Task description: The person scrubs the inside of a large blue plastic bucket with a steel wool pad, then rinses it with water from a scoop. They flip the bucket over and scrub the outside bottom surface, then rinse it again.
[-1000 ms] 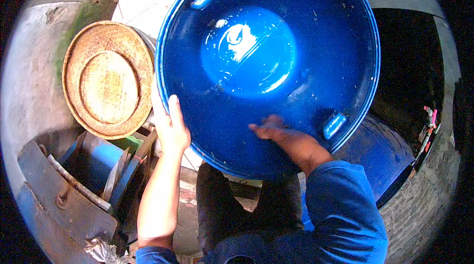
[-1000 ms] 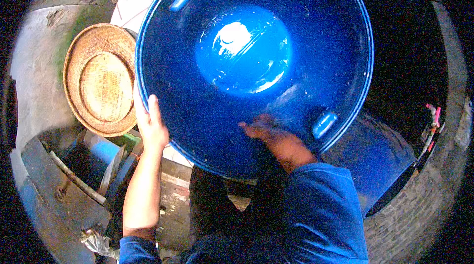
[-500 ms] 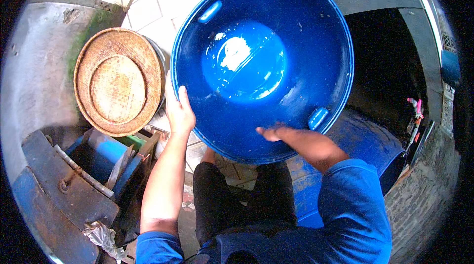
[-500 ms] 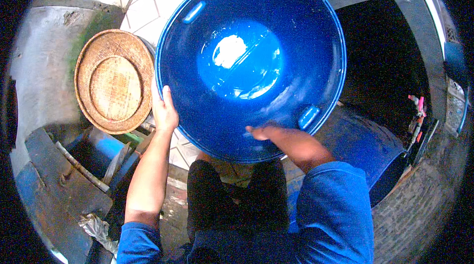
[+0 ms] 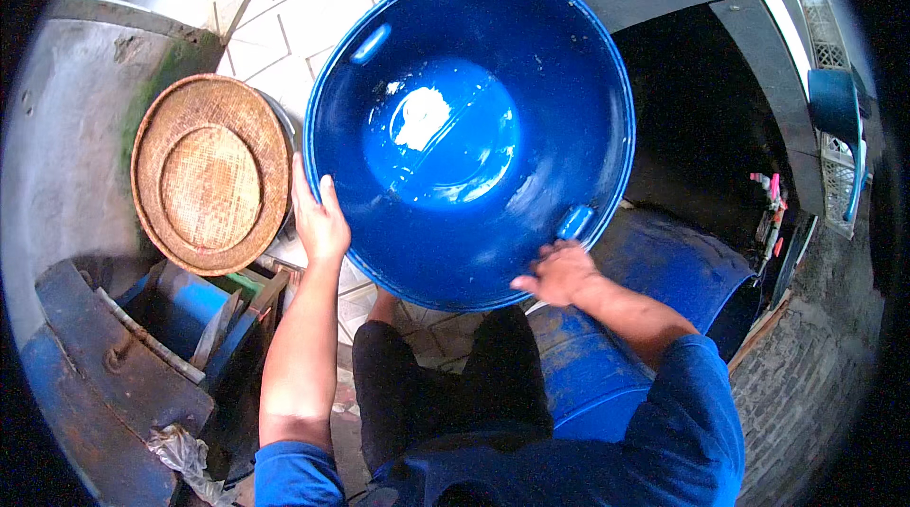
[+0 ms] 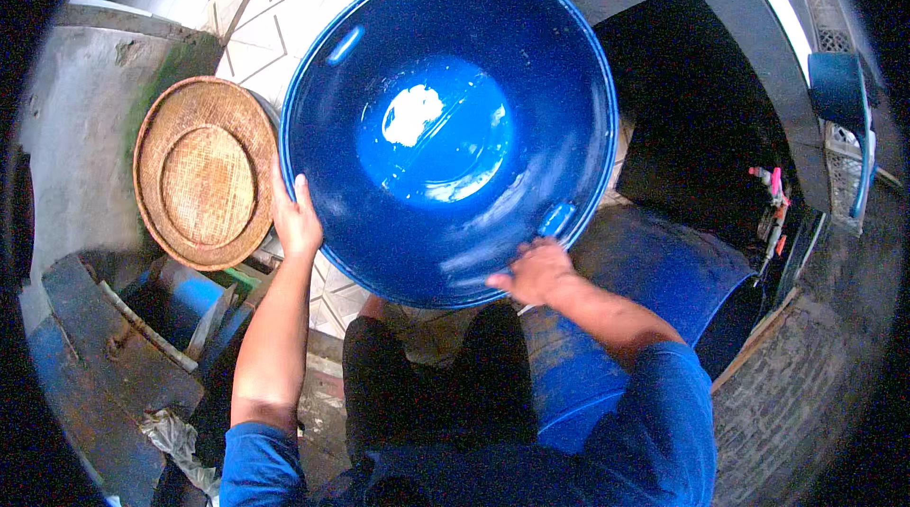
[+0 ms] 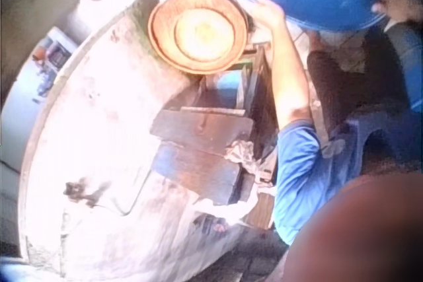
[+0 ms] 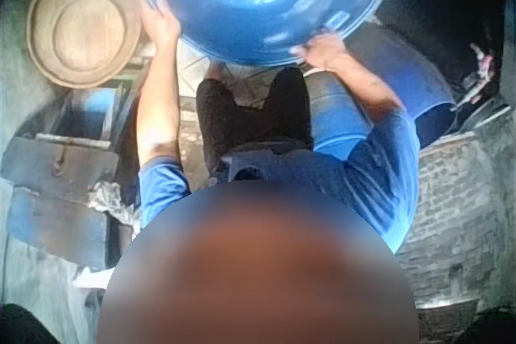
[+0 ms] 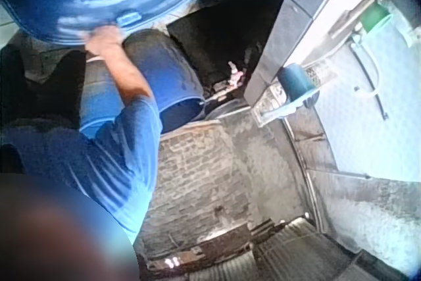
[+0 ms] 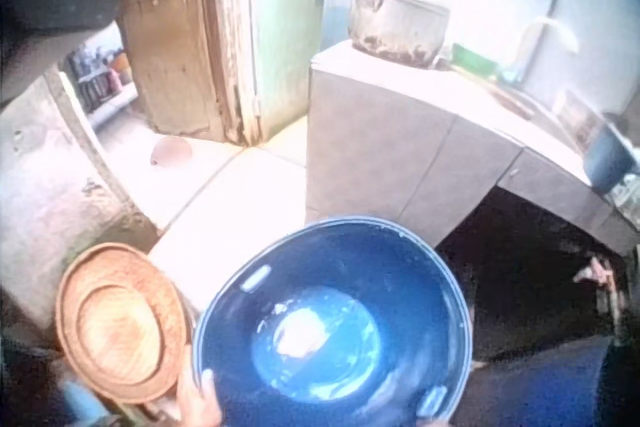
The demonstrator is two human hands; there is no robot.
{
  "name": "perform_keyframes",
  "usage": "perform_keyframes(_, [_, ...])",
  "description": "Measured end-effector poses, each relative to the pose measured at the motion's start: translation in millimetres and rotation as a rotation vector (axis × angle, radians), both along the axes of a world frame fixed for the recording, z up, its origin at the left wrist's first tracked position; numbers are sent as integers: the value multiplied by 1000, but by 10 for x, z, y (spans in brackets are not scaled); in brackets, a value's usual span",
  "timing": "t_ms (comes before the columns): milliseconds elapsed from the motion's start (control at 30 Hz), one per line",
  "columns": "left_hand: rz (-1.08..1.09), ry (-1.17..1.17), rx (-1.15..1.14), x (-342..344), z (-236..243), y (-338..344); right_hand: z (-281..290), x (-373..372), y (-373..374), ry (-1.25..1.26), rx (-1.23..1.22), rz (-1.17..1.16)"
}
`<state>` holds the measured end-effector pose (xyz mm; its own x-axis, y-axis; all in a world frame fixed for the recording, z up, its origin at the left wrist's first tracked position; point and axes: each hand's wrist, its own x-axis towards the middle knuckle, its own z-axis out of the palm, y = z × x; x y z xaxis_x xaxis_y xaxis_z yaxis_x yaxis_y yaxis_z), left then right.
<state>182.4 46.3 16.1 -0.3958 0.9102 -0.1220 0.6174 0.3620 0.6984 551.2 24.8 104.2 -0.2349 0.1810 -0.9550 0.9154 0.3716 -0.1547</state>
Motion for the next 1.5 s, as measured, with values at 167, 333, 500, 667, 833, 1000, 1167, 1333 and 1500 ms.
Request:
perform_keyframes(167, [203,-168,37,453,293,-592,105,270,-166,138,188,81])
perform_keyframes(333, [313,-270,-41,1104,241,-1097,-28,723,28,161,555,49])
perform_keyframes(500, [303,-36,9,1007,43,-998,-147,852,-33,221,597,15])
perform_keyframes(667, [115,19,34,476,96,-653,-95,373,-503,349,414,-142])
perform_keyframes(833, [-150,127,37,-286,53,137,4,641,40,168,526,41])
perform_keyframes(1000, [-211,180,46,-430,121,497,8,827,-6,268,699,-76])
perform_keyframes(1167, [47,157,-109,163,277,-207,-79,952,-320,374,693,-107])
perform_keyframes(1333, [34,210,-19,66,84,-266,-312,1590,1160,297,1077,-67])
perform_keyframes(1500, [-29,306,-7,-191,-155,-196,-576,1579,2017,486,1216,-92])
